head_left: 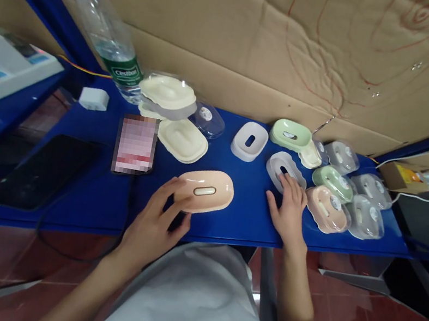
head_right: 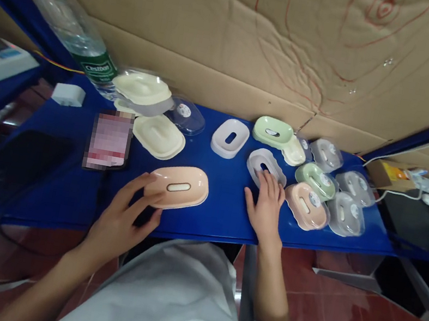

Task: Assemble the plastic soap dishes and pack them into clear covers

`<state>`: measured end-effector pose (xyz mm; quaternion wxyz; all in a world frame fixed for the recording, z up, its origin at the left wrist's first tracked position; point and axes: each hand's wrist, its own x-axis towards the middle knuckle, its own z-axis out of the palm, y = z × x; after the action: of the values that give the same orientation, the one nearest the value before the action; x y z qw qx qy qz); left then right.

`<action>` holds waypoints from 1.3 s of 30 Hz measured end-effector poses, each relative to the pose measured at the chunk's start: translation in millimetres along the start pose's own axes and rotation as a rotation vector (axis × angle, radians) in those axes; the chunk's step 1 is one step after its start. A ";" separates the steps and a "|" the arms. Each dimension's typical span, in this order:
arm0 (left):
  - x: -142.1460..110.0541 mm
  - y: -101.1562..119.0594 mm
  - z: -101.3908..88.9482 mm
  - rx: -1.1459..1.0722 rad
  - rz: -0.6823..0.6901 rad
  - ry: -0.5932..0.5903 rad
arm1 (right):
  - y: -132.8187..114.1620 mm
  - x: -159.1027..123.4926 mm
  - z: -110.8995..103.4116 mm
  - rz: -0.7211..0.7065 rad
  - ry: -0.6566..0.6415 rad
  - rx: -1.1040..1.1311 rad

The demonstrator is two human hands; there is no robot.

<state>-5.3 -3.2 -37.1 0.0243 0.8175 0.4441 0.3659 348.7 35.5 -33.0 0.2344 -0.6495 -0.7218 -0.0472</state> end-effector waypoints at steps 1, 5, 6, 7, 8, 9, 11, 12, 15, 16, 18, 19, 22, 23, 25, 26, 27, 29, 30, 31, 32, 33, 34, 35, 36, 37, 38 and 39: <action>-0.1 0.0 -0.2 -0.014 0.006 -0.009 | 0.8 -0.1 2.2 -0.004 0.004 0.011; -1.9 -0.7 0.5 -0.002 0.022 -0.038 | -3.8 -5.7 7.8 -0.023 0.043 0.057; -2.5 -1.1 1.1 0.013 0.022 -0.037 | -4.8 -6.3 7.5 -0.029 0.053 0.059; -3.0 -1.6 1.8 0.023 0.021 -0.036 | -4.9 -5.1 6.0 -0.036 0.059 0.053; -3.3 -2.1 2.4 0.028 0.017 -0.039 | -4.1 -1.5 2.9 -0.047 0.054 0.041; -3.4 -2.6 2.9 0.030 0.010 -0.047 | -2.5 5.1 -1.9 -0.063 0.037 0.023; -3.2 -3.1 3.3 0.033 -0.001 -0.069 | 2.2 27.7 -16.3 -0.111 -0.028 -0.028; -2.8 -3.1 3.1 0.037 -0.005 -0.084 | 4.2 42.8 -24.8 -0.133 -0.067 -0.060; -1.1 -2.2 1.2 0.025 0.005 -0.130 | 0.5 91.4 -45.6 -0.127 -0.119 -0.150; -0.5 -1.7 0.5 0.013 0.007 -0.144 | -5.8 104.7 -48.3 -0.116 -0.125 -0.164; 0.5 -0.7 -0.8 -0.007 0.000 -0.163 | -26.8 122.4 -44.8 -0.136 -0.157 -0.145; 0.8 -0.2 -1.2 -0.014 -0.003 -0.168 | -40.8 127.3 -39.1 -0.177 -0.187 -0.116; 1.5 0.4 -1.4 -0.027 -0.007 -0.174 | -88.5 137.4 -12.5 -0.352 -0.283 -0.011; 1.5 0.4 -1.3 -0.030 -0.009 -0.175 | -103.8 142.9 -2.6 -0.392 -0.304 0.012; 1.4 0.1 -1.1 -0.030 -0.008 -0.176 | -129.5 160.6 16.5 -0.409 -0.333 0.029; 1.2 -0.1 -1.0 -0.029 -0.003 -0.176 | -139.2 172.1 25.2 -0.390 -0.348 0.026; 0.9 -0.2 -1.0 -0.031 0.004 -0.177 | -146.6 184.2 33.2 -0.362 -0.371 0.023; 0.0 -0.2 -1.3 -0.043 0.022 -0.167 | -154.7 206.4 46.4 -0.300 -0.427 0.024; -0.7 0.0 -1.6 -0.052 0.029 -0.157 | -155.9 214.9 51.4 -0.277 -0.455 0.031; -1.3 0.3 -1.8 -0.058 0.032 -0.146 | -155.5 221.1 55.2 -0.261 -0.480 0.041; -1.9 0.7 -2.1 -0.060 0.028 -0.134 | -153.8 225.0 57.8 -0.248 -0.498 0.050; -2.5 1.2 -2.3 -0.058 0.019 -0.120 | -151.1 226.9 59.4 -0.237 -0.511 0.054; -2.9 1.7 -2.5 -0.052 0.010 -0.106 | -147.8 227.2 60.1 -0.226 -0.518 0.052; -3.3 2.2 -2.6 -0.044 0.000 -0.094 | -144.4 226.4 60.1 -0.212 -0.524 0.048; -3.5 2.6 -2.7 -0.037 -0.007 -0.084 | -141.2 225.0 59.9 -0.197 -0.527 0.041; -3.7 3.0 -2.7 -0.033 -0.012 -0.075 | -138.6 223.5 59.6 -0.181 -0.528 0.032; -3.8 3.2 -2.6 -0.033 -0.014 -0.070 | -137.0 222.0 59.5 -0.167 -0.527 0.023; -3.9 3.3 -2.5 -0.036 -0.016 -0.069 | -136.4 221.0 59.4 -0.158 -0.523 0.015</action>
<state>-5.8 -8.8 -36.3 0.0572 0.8255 0.4430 0.3450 191.1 239.2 34.9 0.0405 -0.5796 -0.8065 0.1096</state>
